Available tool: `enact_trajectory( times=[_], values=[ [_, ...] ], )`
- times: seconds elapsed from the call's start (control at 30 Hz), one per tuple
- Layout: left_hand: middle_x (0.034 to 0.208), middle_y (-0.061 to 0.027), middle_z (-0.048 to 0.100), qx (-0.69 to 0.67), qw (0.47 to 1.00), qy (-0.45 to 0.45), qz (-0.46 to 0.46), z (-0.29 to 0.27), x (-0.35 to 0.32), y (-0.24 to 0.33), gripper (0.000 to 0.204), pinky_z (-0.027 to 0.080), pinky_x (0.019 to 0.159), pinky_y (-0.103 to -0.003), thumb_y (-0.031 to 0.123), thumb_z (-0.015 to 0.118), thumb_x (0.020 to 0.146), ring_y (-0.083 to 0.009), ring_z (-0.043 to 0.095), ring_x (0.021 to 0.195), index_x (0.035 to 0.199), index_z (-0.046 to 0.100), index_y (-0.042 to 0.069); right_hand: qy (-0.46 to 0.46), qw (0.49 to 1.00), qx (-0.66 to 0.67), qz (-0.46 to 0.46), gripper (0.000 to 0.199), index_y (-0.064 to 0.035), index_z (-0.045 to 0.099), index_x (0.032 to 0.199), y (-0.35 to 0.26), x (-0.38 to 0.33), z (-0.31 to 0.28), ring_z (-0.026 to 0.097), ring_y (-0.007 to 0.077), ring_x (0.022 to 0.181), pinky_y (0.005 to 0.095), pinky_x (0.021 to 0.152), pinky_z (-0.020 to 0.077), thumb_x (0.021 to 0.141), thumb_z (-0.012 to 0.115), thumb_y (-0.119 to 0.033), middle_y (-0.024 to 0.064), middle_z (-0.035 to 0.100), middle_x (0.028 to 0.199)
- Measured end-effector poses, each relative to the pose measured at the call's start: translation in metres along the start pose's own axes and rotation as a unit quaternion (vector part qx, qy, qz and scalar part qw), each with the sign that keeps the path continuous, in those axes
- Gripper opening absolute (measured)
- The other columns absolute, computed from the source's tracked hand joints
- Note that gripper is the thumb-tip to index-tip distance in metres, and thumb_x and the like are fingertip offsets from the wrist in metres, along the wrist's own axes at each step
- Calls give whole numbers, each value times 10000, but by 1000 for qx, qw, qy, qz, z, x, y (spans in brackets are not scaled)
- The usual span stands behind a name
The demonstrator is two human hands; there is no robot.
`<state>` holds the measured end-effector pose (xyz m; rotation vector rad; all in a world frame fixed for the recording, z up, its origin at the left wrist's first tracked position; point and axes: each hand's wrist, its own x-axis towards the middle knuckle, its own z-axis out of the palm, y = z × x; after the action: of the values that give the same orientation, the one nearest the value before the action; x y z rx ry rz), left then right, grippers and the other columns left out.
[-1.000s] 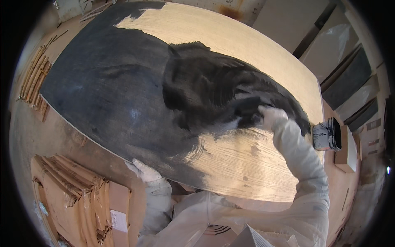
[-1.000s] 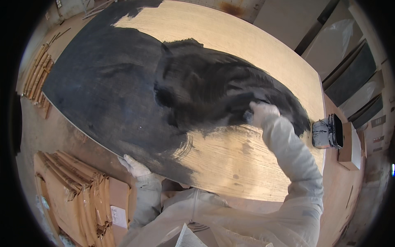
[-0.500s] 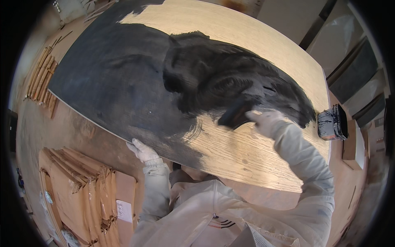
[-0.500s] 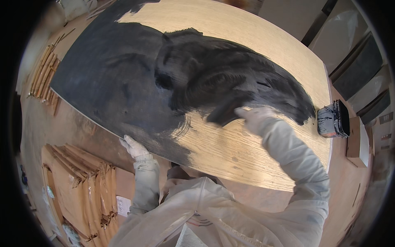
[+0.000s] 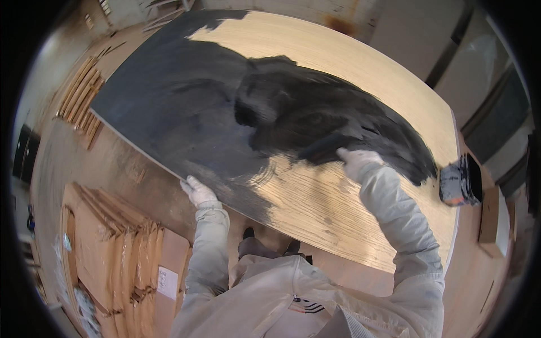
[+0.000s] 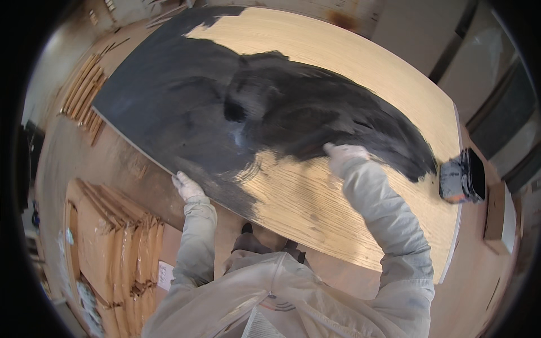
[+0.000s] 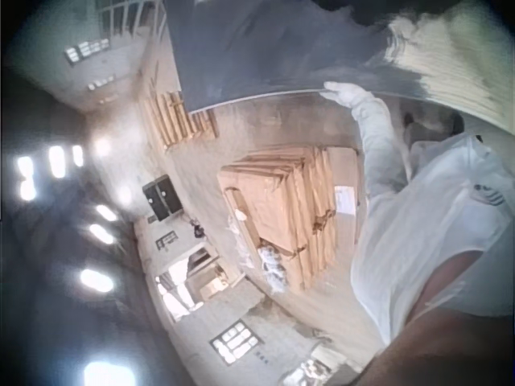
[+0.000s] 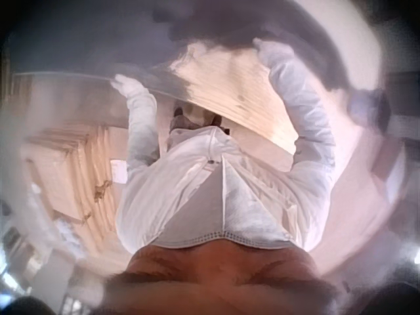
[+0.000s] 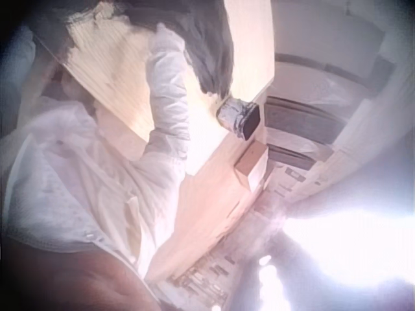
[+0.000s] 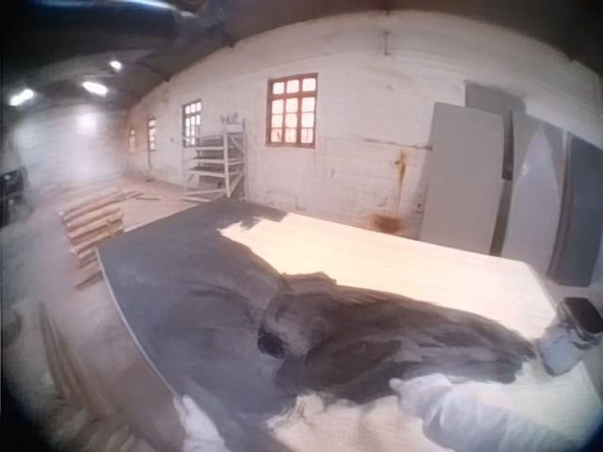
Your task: The person applies black paint to a large flat wooden board using a brush. They repeatedly dip the brush into a paint container and spread the paint across the surface in broad strokes, gradually covering more of the board.
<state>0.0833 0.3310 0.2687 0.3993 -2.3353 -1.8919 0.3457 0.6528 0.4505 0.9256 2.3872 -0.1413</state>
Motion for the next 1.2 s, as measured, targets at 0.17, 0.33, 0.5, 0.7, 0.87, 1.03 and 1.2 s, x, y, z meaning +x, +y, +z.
enact_trajectory(
  times=[0.17,0.33,0.5,0.7,0.87,1.03,1.2],
  values=[
    [1611,-325,389,-15,998,35,44,2,18,-37,746,348,1225,-434,435,505,1092,-427,423,1471,1580,330,-101,59,998,-19,-24,603,-243,500,1568,-26,38,-8,622,326,1323,436,1104,485,983,586,-365,138,661,1424],
    [1599,-331,386,38,998,32,40,2,3,-26,753,325,1230,-489,415,531,1078,-469,380,1474,1583,309,-97,68,990,-74,-97,574,-259,487,1563,-143,58,-35,660,303,1271,441,1057,524,992,543,-284,116,697,1361],
    [1612,-330,351,47,998,18,32,1,1,-24,775,280,1245,-498,410,554,1064,-473,337,1487,1587,286,-96,130,987,-45,-83,489,-254,549,1528,-229,145,-79,615,269,1347,419,1115,501,1047,477,-200,76,646,1459],
    [1584,-347,363,49,998,3,31,7,1,-20,793,281,1227,-548,398,581,1042,-503,338,1465,1568,279,-113,142,988,-12,-56,641,-255,495,1573,-251,177,-90,608,316,1345,433,1124,481,937,579,-238,116,632,1467],
    [1617,-357,309,63,998,-21,22,1,7,-25,804,272,1253,-517,409,557,1065,-478,303,1504,1586,242,-117,66,987,-98,-109,664,-302,496,1574,-228,96,-79,638,320,1306,438,1113,493,920,609,-293,121,665,1425],
    [1631,-359,271,28,998,-49,20,-9,5,-16,819,266,1258,-517,423,541,1077,-487,289,1509,1594,212,-121,-23,983,-146,-110,627,-305,552,1536,-159,1,-49,675,339,1224,434,1036,530,911,569,-260,149,716,1314],
    [1650,-343,240,-17,997,-77,-22,-10,3,-12,825,262,1269,-506,386,568,1072,-459,282,1527,1616,183,-101,-39,996,-71,35,595,-339,553,1529,-90,-57,-2,698,306,1185,402,1021,537,941,573,-244,128,733,1288]
  ],
)
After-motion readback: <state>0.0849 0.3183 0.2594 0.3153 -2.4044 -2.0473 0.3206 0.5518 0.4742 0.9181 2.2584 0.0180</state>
